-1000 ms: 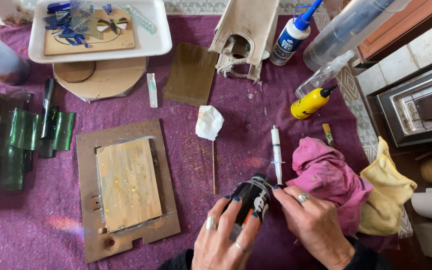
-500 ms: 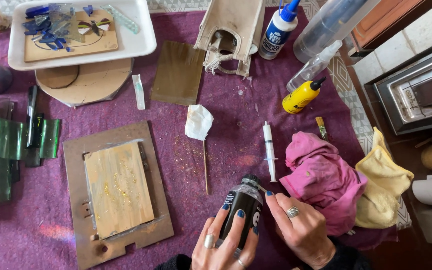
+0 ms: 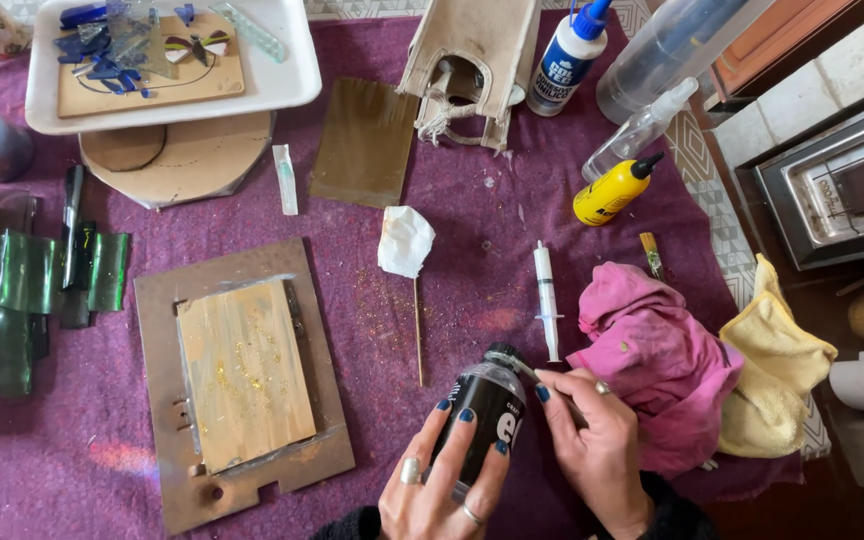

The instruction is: Applying adhesive and gold leaf flakes to a block as part of a craft project.

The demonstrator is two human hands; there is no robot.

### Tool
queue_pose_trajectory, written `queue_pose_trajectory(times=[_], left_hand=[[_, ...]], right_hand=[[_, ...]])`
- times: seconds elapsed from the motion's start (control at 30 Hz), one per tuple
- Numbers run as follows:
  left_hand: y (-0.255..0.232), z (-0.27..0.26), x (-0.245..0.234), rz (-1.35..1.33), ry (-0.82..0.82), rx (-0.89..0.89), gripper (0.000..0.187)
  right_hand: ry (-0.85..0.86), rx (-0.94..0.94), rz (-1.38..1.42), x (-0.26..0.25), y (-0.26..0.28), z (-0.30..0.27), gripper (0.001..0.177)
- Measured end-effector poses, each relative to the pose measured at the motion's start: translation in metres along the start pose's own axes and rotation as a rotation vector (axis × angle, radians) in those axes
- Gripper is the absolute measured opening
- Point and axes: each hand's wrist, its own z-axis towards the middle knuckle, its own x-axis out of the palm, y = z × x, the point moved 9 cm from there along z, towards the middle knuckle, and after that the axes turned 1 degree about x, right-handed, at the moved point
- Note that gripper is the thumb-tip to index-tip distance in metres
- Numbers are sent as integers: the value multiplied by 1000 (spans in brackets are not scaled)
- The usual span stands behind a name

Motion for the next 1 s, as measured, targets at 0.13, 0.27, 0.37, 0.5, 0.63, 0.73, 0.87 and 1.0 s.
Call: queue_pose_trajectory(times=[0.13, 0.27, 0.37, 0.5, 0.63, 0.73, 0.87, 1.0], left_hand=[[13, -2, 4, -120, 45, -52, 53], [17, -10, 9, -149, 82, -121, 62], [18, -9, 9, -161, 82, -104, 66], [18, -10, 10, -166, 92, -164, 65], [18, -7, 9, -150, 97, -139, 60], [14, -7, 12, -133, 99, -93, 52], [12, 2, 7, -130, 73, -52, 41], [9, 7, 4, -24, 11, -42, 32]], right_hand=[[-38, -121, -111, -1, 12, -4, 24], [-125, -272, -268, -7, 25, -9, 27], [-81, -257, -245, -4, 22, -7, 29], [-73, -287, -253, -1, 20, -7, 31], [-53, -297, -278, 3, 16, -7, 31], [-46, -298, -266, 3, 15, -5, 32], [-49, -308, -234, 2, 19, -1, 32], [-13, -320, -245, 3, 24, 4, 33]])
